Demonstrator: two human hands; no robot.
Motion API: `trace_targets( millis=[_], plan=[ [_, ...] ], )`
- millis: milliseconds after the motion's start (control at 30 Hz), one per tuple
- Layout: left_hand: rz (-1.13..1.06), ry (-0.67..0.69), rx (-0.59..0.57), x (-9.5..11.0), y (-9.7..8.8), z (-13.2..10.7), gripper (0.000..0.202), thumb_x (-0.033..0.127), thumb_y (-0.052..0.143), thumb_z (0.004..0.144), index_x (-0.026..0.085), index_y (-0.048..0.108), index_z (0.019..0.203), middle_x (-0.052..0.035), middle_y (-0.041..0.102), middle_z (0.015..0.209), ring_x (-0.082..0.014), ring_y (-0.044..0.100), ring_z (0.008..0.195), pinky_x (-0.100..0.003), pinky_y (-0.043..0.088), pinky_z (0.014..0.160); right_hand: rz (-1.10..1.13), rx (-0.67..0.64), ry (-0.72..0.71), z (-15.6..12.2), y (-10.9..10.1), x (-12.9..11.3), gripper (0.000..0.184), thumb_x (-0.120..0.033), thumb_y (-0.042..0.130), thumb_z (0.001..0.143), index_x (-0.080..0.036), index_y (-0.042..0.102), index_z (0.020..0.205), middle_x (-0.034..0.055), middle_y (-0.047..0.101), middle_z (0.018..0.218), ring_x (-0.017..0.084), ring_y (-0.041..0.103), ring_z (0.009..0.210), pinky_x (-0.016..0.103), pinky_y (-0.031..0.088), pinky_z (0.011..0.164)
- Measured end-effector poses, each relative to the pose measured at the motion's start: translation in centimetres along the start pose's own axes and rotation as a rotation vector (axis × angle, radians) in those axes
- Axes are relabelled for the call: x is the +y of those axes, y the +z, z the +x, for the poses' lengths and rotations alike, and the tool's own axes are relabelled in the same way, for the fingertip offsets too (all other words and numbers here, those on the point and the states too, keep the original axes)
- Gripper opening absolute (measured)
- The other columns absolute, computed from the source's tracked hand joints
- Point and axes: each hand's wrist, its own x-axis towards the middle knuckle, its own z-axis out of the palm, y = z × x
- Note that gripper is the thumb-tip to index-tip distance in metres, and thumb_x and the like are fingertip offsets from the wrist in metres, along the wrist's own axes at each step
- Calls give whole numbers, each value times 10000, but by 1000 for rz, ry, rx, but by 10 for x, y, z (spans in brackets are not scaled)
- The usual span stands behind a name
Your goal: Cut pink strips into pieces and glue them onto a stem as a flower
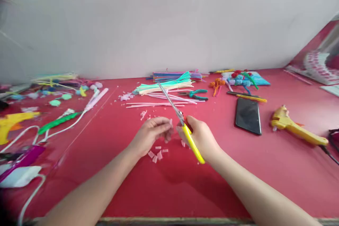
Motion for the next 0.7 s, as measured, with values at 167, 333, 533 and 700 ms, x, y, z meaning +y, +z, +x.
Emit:
trace_targets(
  millis=[167, 333, 533, 700],
  plan=[
    [68, -22, -111, 1, 6, -4, 200, 297, 531, 776, 117, 604, 727, -24, 570, 623, -101, 530, 527, -230, 434, 528, 37, -4, -19, 0, 4, -2, 96, -294, 466, 766, -205, 491, 740, -42, 541, 534, 108, 513, 465, 202, 384, 456],
    [201, -60, -75, 0, 6, -6, 160, 283, 567, 740, 131, 604, 707, -4, 552, 549, -96, 511, 494, -222, 418, 525, -44, 6, -36, 0, 4, -2, 96, -274, 465, 743, -192, 492, 701, -41, 531, 537, 102, 498, 477, 197, 360, 457],
    [241, -42, -7, -3, 9, -6, 116, 263, 574, 724, 152, 595, 697, 17, 537, 532, -89, 500, 475, -211, 403, 495, -172, 7, -48, 2, 2, -2, 141, -309, 451, 736, -185, 484, 678, -30, 532, 532, 102, 484, 471, 192, 300, 427],
    [85, 74, 202, -1, 2, -1, 102, 245, 595, 707, 146, 587, 684, 13, 557, 535, -94, 518, 476, -222, 432, 504, -524, 84, -70, 4, -4, -1, 218, -423, 490, 710, -208, 470, 681, -25, 532, 517, 119, 481, 454, 206, 263, 425]
  ],
)
